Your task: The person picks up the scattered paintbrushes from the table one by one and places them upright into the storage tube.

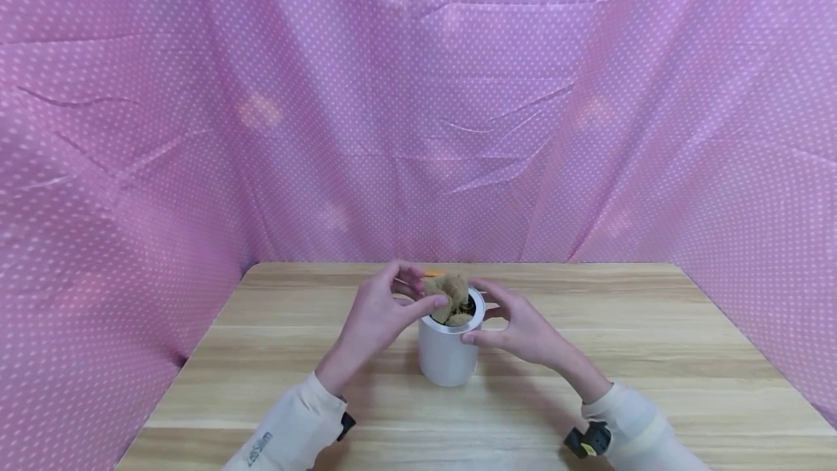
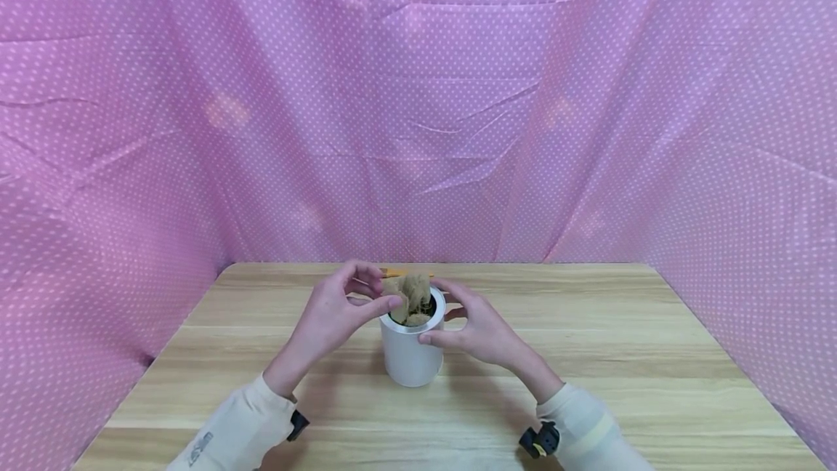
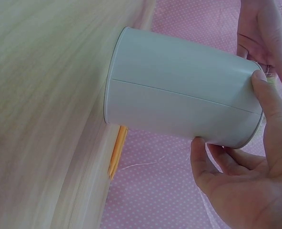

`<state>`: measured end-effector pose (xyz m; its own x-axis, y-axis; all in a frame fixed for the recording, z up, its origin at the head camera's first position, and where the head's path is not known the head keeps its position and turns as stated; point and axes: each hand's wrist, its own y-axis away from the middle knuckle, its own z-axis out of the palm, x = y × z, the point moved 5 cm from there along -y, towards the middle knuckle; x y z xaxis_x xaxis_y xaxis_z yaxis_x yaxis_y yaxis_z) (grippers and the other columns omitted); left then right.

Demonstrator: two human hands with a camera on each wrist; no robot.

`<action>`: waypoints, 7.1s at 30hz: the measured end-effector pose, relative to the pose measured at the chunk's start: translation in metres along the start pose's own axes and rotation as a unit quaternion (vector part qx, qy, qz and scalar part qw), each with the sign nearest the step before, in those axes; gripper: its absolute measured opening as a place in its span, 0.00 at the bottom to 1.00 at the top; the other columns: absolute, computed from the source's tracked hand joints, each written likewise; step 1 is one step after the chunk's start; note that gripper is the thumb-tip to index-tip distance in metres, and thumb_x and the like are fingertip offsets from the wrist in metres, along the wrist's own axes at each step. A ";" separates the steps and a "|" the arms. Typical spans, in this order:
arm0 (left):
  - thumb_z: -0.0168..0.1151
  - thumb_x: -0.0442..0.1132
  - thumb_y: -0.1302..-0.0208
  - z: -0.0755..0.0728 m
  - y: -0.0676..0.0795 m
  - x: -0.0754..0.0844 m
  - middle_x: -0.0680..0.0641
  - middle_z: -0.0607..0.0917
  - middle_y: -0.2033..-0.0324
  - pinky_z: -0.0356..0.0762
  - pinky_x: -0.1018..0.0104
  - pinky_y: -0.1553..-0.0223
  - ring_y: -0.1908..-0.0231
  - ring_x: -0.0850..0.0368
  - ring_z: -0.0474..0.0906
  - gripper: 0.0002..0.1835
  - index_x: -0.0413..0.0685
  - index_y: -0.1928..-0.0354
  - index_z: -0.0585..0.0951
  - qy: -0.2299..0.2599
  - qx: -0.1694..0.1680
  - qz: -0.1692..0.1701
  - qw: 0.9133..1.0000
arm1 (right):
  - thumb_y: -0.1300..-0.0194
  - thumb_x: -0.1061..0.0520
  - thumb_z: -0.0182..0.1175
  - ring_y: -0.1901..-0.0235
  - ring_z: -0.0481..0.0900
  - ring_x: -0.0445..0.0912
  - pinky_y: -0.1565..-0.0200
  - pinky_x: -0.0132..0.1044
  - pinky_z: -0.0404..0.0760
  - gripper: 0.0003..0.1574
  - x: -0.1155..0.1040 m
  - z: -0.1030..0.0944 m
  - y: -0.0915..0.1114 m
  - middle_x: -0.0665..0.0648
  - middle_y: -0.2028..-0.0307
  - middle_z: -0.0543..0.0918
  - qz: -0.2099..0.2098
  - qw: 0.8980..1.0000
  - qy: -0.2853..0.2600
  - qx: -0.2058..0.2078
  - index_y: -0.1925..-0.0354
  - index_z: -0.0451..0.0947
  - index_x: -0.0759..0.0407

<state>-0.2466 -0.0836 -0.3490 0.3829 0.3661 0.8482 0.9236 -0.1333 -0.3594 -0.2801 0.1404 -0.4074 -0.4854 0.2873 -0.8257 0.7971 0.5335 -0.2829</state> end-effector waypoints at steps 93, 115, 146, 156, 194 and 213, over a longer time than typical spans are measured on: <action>0.71 0.55 0.36 -0.067 0.004 -0.129 0.48 0.53 0.22 0.44 0.43 0.26 0.24 0.51 0.45 0.50 0.65 0.21 0.50 0.102 -0.103 -0.093 0.985 | 0.36 0.69 0.67 0.76 0.72 0.41 0.70 0.35 0.77 0.04 0.080 0.059 -0.146 0.54 0.72 0.84 -0.040 0.946 0.294 -0.129 0.62 0.86 0.65; 0.71 0.54 0.36 -0.063 0.004 -0.128 0.42 0.50 0.21 0.41 0.40 0.27 0.23 0.47 0.41 0.50 0.60 0.21 0.49 0.104 -0.104 -0.093 0.985 | 0.35 0.68 0.67 0.63 0.84 0.50 0.60 0.40 0.85 0.06 0.061 0.049 -0.129 0.60 0.60 0.87 -0.019 0.979 0.169 -0.113 0.59 0.86 0.69; 0.67 0.58 0.34 -0.064 0.005 -0.131 0.41 0.43 0.20 0.36 0.40 0.27 0.23 0.46 0.37 0.55 0.57 0.19 0.40 0.084 -0.108 -0.107 0.985 | 0.33 0.66 0.67 0.57 0.85 0.56 0.54 0.49 0.86 0.13 -0.057 0.021 -0.138 0.69 0.56 0.83 0.016 0.978 -0.204 0.052 0.54 0.77 0.72; 0.66 0.58 0.33 -0.060 0.008 -0.132 0.41 0.44 0.20 0.38 0.40 0.27 0.23 0.46 0.39 0.55 0.56 0.19 0.39 0.077 -0.102 -0.110 0.986 | 0.34 0.65 0.69 0.56 0.85 0.61 0.54 0.46 0.86 0.10 -0.055 0.035 -0.134 0.63 0.59 0.86 0.007 0.989 -0.138 0.055 0.56 0.79 0.67; 0.67 0.55 0.34 -0.068 0.010 -0.131 0.41 0.47 0.21 0.38 0.40 0.27 0.23 0.46 0.41 0.54 0.56 0.19 0.41 0.099 -0.098 -0.103 0.985 | 0.33 0.66 0.61 0.55 0.84 0.52 0.49 0.44 0.83 0.14 -0.034 0.051 -0.135 0.57 0.55 0.87 -0.035 0.997 -0.008 0.069 0.50 0.84 0.63; 0.69 0.57 0.36 -0.066 0.004 -0.132 0.40 0.48 0.21 0.37 0.40 0.27 0.23 0.45 0.41 0.56 0.55 0.19 0.42 0.084 -0.091 -0.101 0.987 | 0.25 0.57 0.58 0.50 0.80 0.61 0.50 0.53 0.82 0.18 0.072 0.031 -0.135 0.65 0.52 0.84 0.158 0.985 0.012 0.064 0.45 0.81 0.68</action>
<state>-0.2924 -0.1926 -0.4365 0.1751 0.2469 0.9531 0.9636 -0.2415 -0.1145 -0.4118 0.0641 -0.4439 -0.2126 0.4429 -0.8710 0.9479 0.3098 -0.0738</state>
